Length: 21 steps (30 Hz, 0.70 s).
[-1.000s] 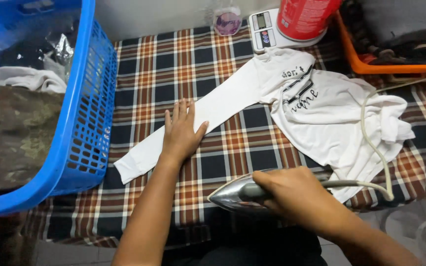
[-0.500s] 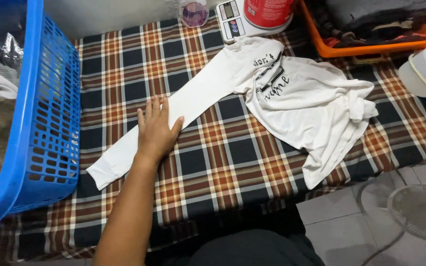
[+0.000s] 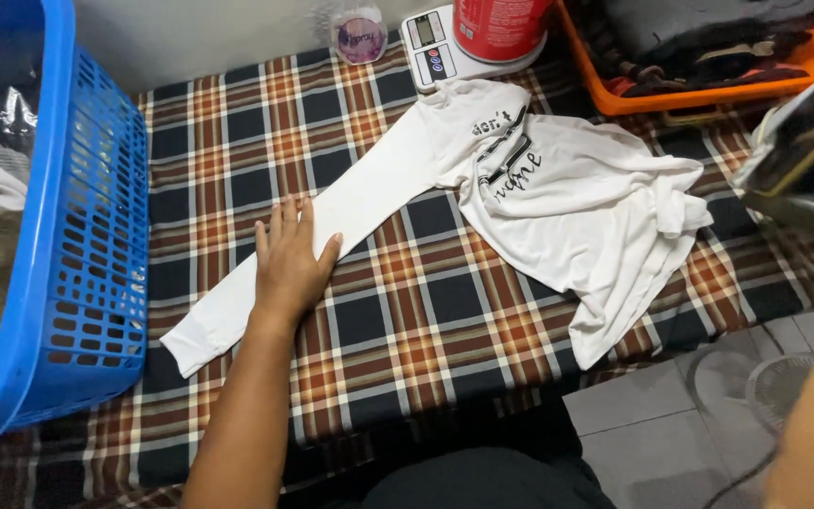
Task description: Ironing a white long-sleeved shirt on a patterned surface, spraying it with water, and then folding it.
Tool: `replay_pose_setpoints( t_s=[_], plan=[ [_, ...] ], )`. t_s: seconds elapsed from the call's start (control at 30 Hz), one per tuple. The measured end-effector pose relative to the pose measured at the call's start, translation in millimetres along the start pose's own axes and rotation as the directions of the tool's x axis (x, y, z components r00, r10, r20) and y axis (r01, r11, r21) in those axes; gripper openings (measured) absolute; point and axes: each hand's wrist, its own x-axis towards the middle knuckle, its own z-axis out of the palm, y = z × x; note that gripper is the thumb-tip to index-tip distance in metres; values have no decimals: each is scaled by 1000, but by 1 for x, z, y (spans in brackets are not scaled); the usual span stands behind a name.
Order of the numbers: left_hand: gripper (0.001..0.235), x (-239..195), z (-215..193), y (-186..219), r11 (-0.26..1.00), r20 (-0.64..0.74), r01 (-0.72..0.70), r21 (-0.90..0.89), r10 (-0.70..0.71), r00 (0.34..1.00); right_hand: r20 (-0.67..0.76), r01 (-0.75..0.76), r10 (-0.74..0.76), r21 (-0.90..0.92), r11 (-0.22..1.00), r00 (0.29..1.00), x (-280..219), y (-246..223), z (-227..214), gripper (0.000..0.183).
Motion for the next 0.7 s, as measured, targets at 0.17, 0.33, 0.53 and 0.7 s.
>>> replay_pose_setpoints(
  t_s=[0.17, 0.33, 0.53, 0.7],
  plan=[
    [77, 4, 3, -2, 999, -4, 6, -34, -6, 1000, -205, 77, -52, 119, 990, 977, -38, -84, 49, 28],
    [82, 3, 5, -4, 995, -22, 85, -58, -87, 996, -353, 67, 55, 323, 944, 934, -39, -120, 91, 42],
    [85, 4, 14, -11, 985, -83, 148, -93, -156, 984, -356, -11, 189, 447, 895, 915, -51, -137, 99, 37],
    [74, 1, 22, -19, 987, -189, 86, -133, -110, 976, -384, 104, 7, 267, 958, 923, -87, -197, 104, 38]
  ],
)
